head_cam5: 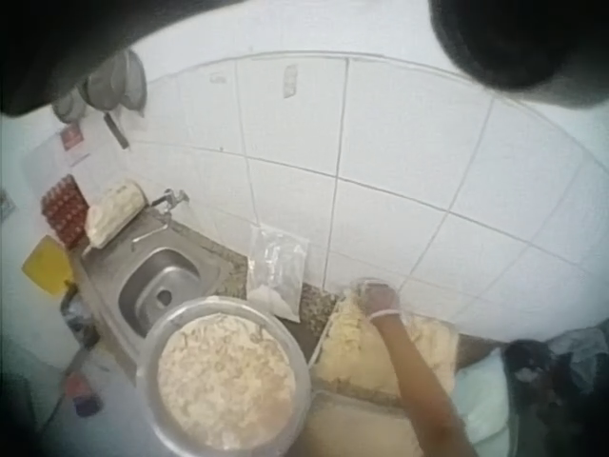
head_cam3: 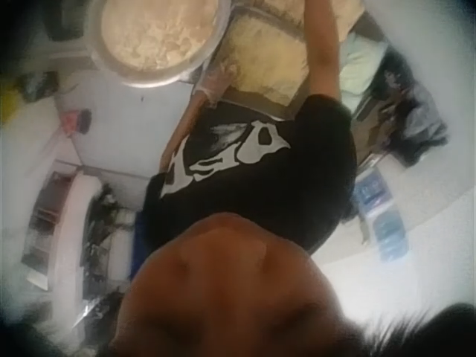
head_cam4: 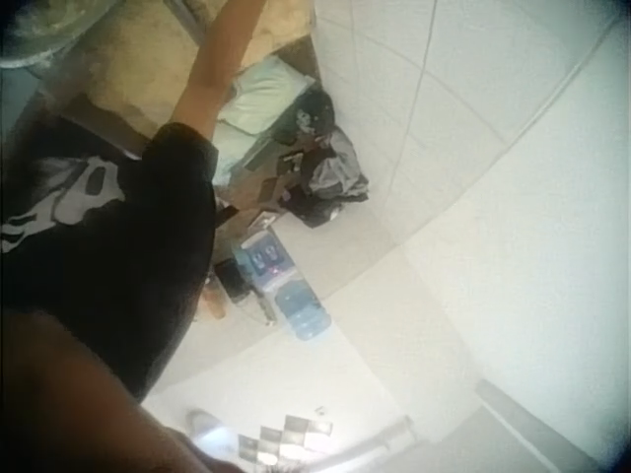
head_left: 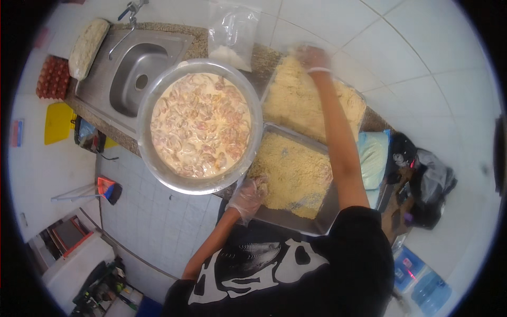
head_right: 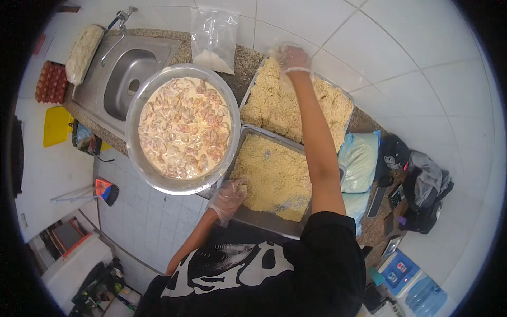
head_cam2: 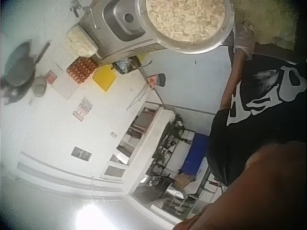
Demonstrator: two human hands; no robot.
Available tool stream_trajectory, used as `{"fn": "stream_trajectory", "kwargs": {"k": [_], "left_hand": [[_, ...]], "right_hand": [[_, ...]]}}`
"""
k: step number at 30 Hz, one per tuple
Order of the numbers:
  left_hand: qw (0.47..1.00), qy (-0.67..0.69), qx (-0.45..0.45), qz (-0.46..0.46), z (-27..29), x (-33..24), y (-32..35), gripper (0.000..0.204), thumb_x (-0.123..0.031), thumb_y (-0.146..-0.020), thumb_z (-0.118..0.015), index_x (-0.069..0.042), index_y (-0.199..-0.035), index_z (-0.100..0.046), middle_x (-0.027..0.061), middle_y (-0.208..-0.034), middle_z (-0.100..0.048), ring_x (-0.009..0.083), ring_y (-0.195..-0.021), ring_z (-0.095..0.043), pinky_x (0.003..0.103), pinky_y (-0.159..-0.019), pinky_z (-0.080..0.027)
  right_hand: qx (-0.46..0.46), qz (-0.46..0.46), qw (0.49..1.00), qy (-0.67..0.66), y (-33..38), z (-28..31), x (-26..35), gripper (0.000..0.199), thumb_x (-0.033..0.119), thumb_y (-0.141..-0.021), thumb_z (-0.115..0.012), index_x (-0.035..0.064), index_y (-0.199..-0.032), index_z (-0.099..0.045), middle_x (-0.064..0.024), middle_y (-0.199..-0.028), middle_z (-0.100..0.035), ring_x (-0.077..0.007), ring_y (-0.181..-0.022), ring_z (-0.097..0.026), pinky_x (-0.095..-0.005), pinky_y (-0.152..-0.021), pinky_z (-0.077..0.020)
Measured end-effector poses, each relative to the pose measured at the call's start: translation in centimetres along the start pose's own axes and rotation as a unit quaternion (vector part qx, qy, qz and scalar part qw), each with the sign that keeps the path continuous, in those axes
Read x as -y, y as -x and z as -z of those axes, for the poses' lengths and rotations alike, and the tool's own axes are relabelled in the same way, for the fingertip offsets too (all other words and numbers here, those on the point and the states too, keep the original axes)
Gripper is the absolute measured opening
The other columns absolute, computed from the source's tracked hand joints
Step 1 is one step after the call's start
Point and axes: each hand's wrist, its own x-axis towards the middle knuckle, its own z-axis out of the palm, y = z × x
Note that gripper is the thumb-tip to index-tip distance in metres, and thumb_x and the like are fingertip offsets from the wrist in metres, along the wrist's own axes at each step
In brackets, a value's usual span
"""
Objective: Breading pieces of meat by dipping them in a batter and then coating them with breadcrumbs.
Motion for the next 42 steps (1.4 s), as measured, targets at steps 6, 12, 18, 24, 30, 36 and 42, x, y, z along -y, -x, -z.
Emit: {"fn": "stream_trajectory", "kwargs": {"k": [6, 12, 18, 24, 30, 36, 42], "left_hand": [[0.998, 0.063, -0.018, -0.013, -1.7, 2.4, -1.4, 0.040, -0.021, -0.089, -0.053, -0.009, -0.127, -0.047, 0.0203, -0.116, -0.056, 0.0346, -0.108, -0.055, 0.038, -0.094, -0.042], [0.909, 0.370, -0.176, -0.081, -2.7, 0.1, -2.8, 0.040, -0.011, -0.091, -0.053, 0.005, -0.127, -0.042, 0.0166, -0.130, -0.049, 0.0220, -0.122, -0.047, 0.034, -0.105, -0.034], [0.983, 0.011, -0.156, -0.094, -0.9, -2.5, -7.0, 0.042, -0.019, -0.088, -0.057, 0.004, -0.121, -0.049, 0.0226, -0.120, -0.055, 0.0327, -0.114, -0.052, 0.036, -0.099, -0.038], [0.902, -0.420, 0.090, -0.032, -3.5, -0.6, -7.3, 0.037, -0.018, -0.080, -0.055, 0.003, -0.110, -0.058, 0.0270, -0.106, -0.060, 0.0366, -0.101, -0.059, 0.040, -0.091, -0.045], [0.941, -0.259, 0.214, -0.047, -10.4, -5.1, -5.4, 0.046, -0.022, -0.079, -0.056, -0.003, -0.121, -0.052, 0.0245, -0.099, -0.063, 0.0381, -0.098, -0.061, 0.041, -0.083, -0.049], [0.995, 0.001, 0.090, -0.039, -5.9, -9.0, -6.2, 0.042, -0.015, -0.076, -0.062, -0.008, -0.117, -0.056, 0.0210, -0.104, -0.063, 0.0364, -0.092, -0.061, 0.039, -0.081, -0.049], [0.990, -0.046, -0.058, -0.122, -3.3, -2.9, -5.4, 0.039, -0.011, -0.079, -0.054, -0.003, -0.118, -0.055, 0.0213, -0.110, -0.062, 0.0354, -0.102, -0.059, 0.039, -0.088, -0.045]], "right_hand": [[-0.064, 0.101, 0.993, -0.006, 5.9, -1.1, 1.2, 0.024, 0.025, -0.084, -0.055, 0.0102, -0.101, -0.062, -0.0151, -0.086, -0.060, -0.0324, -0.083, -0.057, -0.0432, -0.073, -0.0461], [0.063, -0.098, 0.966, -0.230, 31.7, -1.0, 6.4, 0.034, 0.033, -0.090, -0.045, 0.0065, -0.087, -0.067, -0.0223, -0.086, -0.062, -0.0358, -0.085, -0.060, -0.0455, -0.076, -0.0462], [-0.126, -0.103, 0.969, -0.184, 33.1, -17.1, 8.3, 0.018, 0.020, -0.080, -0.057, 0.0057, -0.090, -0.063, -0.0183, -0.093, -0.062, -0.0338, -0.090, -0.058, -0.0446, -0.080, -0.0448], [0.139, -0.198, 0.951, -0.194, 42.8, -9.1, 6.0, 0.026, 0.025, -0.082, -0.057, 0.0033, -0.091, -0.068, -0.0223, -0.093, -0.065, -0.0354, -0.083, -0.064, -0.0445, -0.075, -0.0497], [0.169, -0.284, 0.892, -0.307, 47.1, -13.9, 4.9, 0.041, 0.034, -0.089, -0.050, 0.0001, -0.109, -0.062, -0.0234, -0.102, -0.063, -0.0405, -0.097, -0.059, -0.0471, -0.085, -0.0447], [0.017, -0.335, 0.911, -0.239, 42.3, -7.7, -1.7, 0.047, 0.038, -0.095, -0.035, 0.0006, -0.103, -0.061, -0.0270, -0.106, -0.060, -0.0420, -0.104, -0.055, -0.0480, -0.090, -0.0424], [-0.073, -0.268, 0.942, -0.189, 36.6, -13.1, -1.5, 0.046, 0.033, -0.097, -0.034, -0.0038, -0.102, -0.061, -0.0274, -0.100, -0.062, -0.0435, -0.098, -0.058, -0.0476, -0.091, -0.0439]]}}
